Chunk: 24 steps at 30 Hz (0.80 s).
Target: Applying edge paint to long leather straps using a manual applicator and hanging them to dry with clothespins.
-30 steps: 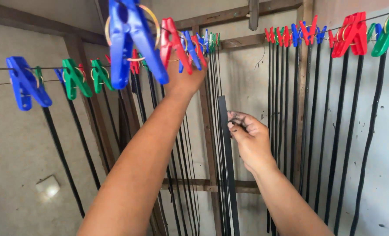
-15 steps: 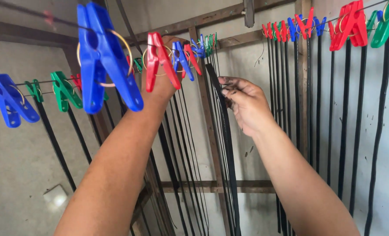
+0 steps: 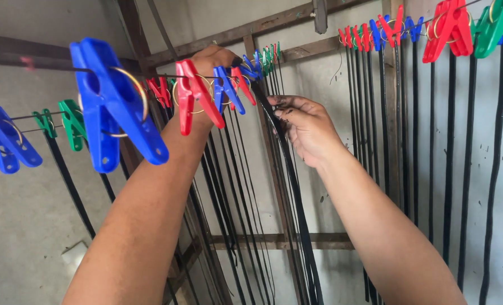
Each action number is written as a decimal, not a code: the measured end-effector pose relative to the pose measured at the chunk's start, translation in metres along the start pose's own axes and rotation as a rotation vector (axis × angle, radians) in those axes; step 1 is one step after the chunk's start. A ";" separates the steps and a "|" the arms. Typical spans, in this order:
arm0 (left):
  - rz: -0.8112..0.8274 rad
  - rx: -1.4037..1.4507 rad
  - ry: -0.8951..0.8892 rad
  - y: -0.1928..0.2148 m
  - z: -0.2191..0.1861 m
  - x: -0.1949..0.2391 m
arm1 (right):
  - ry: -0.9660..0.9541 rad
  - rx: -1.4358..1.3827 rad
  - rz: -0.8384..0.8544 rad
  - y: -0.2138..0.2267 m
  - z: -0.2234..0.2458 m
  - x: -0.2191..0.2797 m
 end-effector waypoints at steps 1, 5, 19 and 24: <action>0.001 0.141 -0.081 -0.001 -0.021 -0.002 | -0.029 0.004 -0.004 -0.001 -0.001 0.000; 0.046 -0.365 -0.051 0.004 -0.012 -0.004 | -0.067 0.000 0.002 -0.004 0.000 -0.004; 0.144 -0.605 -0.080 -0.003 -0.032 -0.003 | -0.065 -0.149 0.071 -0.010 -0.006 -0.006; 0.049 -0.406 0.125 -0.001 -0.030 -0.005 | -0.110 -0.205 0.044 -0.009 -0.001 0.018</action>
Point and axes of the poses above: each hand's wrist, its own x-axis away from the middle knuckle, its own y-axis out of the back of the hand, z = x × y, the point moved 8 cm from there along -x, towards the middle knuckle, and after that the axes turned 14 degrees about x, right-handed, at the moved point
